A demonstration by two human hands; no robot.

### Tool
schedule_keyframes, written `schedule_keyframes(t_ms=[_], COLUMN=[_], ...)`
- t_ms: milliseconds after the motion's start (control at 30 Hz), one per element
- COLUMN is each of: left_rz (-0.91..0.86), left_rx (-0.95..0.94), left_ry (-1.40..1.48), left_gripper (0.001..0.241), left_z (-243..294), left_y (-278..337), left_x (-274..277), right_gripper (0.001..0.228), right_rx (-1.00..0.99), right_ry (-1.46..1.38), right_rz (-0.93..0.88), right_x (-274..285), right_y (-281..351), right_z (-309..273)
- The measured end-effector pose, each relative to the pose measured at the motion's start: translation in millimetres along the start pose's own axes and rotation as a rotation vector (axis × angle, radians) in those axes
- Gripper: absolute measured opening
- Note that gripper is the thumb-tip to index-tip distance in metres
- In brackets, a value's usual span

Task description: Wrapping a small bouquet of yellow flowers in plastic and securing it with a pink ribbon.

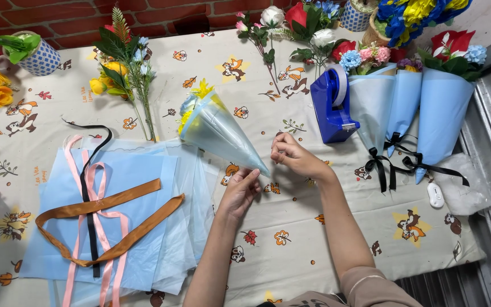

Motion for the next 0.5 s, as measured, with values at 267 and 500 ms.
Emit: schedule_keyframes(t_ms=[267, 500], left_rz=[-0.002, -0.005], left_rx=[0.012, 0.013], left_ry=[0.007, 0.013], left_gripper=[0.016, 0.015], left_z=[9, 9], left_y=[10, 10], left_x=[-12, -10], right_gripper=[0.032, 0.032], right_rx=[0.035, 0.015], right_ry=[0.077, 0.171], right_rz=[-0.078, -0.116], right_x=[-8, -8], right_y=[-13, -15], right_z=[-8, -17])
Point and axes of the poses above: each hand's wrist, its own y-axis away from the middle knuckle, its own x-axis out of the back of the hand, z = x × y, the point moved 1 cm from there along -y, towards the middle knuckle, and after that the axes turned 7 degrees about y, right-handed, at the moved point
